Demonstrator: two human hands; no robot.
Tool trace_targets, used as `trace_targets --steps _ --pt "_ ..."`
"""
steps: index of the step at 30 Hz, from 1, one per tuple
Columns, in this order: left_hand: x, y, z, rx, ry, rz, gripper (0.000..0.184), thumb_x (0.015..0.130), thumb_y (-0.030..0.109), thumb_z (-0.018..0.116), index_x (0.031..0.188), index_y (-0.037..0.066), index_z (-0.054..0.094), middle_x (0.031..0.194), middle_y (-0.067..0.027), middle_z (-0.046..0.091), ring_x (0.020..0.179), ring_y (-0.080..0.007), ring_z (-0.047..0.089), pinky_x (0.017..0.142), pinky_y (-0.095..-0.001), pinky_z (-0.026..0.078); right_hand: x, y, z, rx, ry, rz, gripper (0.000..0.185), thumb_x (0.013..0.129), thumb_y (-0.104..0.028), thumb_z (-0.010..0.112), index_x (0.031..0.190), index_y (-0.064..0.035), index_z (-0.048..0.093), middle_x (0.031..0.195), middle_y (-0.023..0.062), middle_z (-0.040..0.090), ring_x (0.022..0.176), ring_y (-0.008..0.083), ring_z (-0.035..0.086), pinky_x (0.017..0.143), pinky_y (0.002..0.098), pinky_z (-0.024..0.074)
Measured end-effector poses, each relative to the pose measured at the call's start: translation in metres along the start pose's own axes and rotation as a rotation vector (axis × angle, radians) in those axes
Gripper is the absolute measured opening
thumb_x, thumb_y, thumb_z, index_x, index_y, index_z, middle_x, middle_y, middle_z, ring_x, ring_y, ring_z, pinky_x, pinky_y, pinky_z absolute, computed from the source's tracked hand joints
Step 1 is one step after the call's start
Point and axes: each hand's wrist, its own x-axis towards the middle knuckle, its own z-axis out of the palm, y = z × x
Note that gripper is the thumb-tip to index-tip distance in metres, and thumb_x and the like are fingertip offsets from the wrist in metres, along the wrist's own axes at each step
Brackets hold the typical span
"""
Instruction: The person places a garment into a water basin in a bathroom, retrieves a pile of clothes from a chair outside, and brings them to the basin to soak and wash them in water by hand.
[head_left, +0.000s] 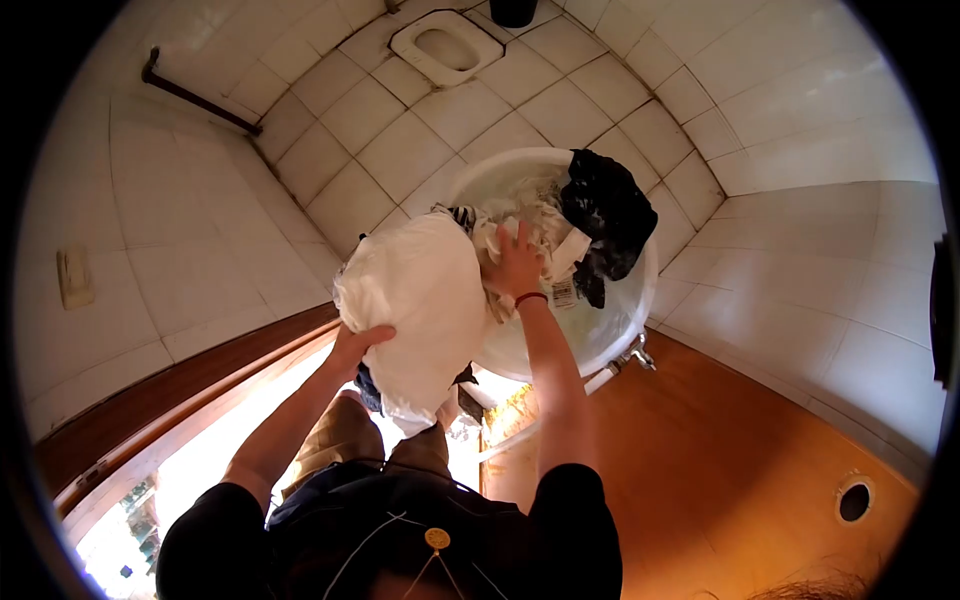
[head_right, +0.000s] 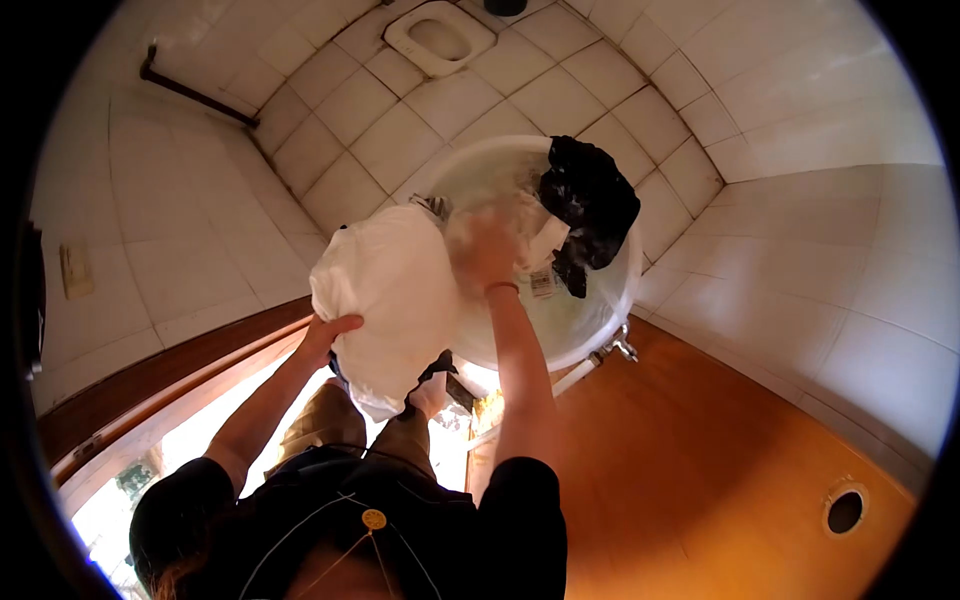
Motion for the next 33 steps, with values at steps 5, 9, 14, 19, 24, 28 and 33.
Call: trace_targets --steps 5,9,14,19,24,28,33 --pt "-0.016 0.029 -0.006 -0.050 0.073 -0.052 0.060 0.066 0.005 0.068 0.120 0.002 0.041 0.104 -0.0127 0.057 0.094 -0.0251 0.057 0.080 -0.0381 0.047 0.006 0.073 0.075 -0.304 -0.378 0.183 0.066 0.068 -0.041 0.065 0.123 -0.0114 0.044 0.131 0.0116 0.033 0.118 0.0317 0.034 0.087 0.0586 0.0307" --pt "-0.006 0.035 -0.004 -0.027 0.059 -0.036 0.061 0.067 0.005 0.064 0.122 0.000 0.038 0.108 -0.0159 0.054 0.097 -0.0280 0.056 0.081 -0.0402 0.048 0.016 0.136 0.106 -0.129 -0.717 0.254 0.070 0.068 -0.046 0.063 0.123 -0.0063 0.044 0.126 0.0122 0.041 0.116 0.0301 0.037 0.088 0.0505 0.0342" --pt "0.030 0.013 0.010 0.023 -0.032 -0.010 0.057 0.067 0.003 0.068 0.118 -0.001 0.042 0.104 -0.0128 0.056 0.095 -0.0235 0.056 0.081 -0.0350 0.047 -0.009 0.196 0.158 -0.171 -0.539 0.468 0.061 0.069 -0.043 0.061 0.114 -0.0038 0.050 0.112 0.0145 0.051 0.105 0.0299 0.047 0.082 0.0455 0.0399" --pt "0.071 -0.024 0.013 0.065 -0.060 0.019 0.061 0.068 0.005 0.069 0.120 0.000 0.038 0.108 -0.0118 0.054 0.098 -0.0222 0.054 0.083 -0.0331 0.046 -0.060 0.207 0.140 -0.393 -0.452 0.346 0.053 0.068 -0.040 0.061 0.107 -0.0036 0.055 0.103 0.0157 0.057 0.095 0.0301 0.053 0.076 0.0438 0.0430" --pt "0.081 -0.052 0.013 0.061 -0.018 0.027 0.061 0.067 0.006 0.070 0.119 0.001 0.040 0.107 -0.0114 0.056 0.094 -0.0212 0.057 0.079 -0.0312 0.048 -0.067 0.208 0.058 -0.055 -0.314 0.498 0.037 0.067 -0.034 0.061 0.088 -0.0030 0.064 0.082 0.0134 0.064 0.075 0.0292 0.059 0.068 0.0395 0.0448" --pt "0.085 -0.053 0.013 0.110 0.010 0.036 0.054 0.067 0.010 0.071 0.114 0.001 0.047 0.099 -0.0094 0.060 0.086 -0.0181 0.059 0.073 -0.0291 0.049 -0.046 0.138 -0.098 0.688 -0.024 0.463 0.019 0.073 -0.018 0.058 0.064 -0.0010 0.058 0.059 -0.0028 0.050 0.053 0.0073 0.041 0.045 0.0273 0.0314" --pt "0.087 -0.054 0.010 0.203 0.011 0.058 0.044 0.068 0.016 0.072 0.105 0.000 0.054 0.092 -0.0080 0.062 0.074 -0.0156 0.060 0.062 -0.0258 0.048 -0.058 -0.002 -0.271 0.722 0.102 0.243 0.028 0.090 -0.018 0.046 0.067 -0.0021 0.047 0.057 -0.0076 0.035 0.051 0.0034 0.028 0.044 0.0236 0.0223"
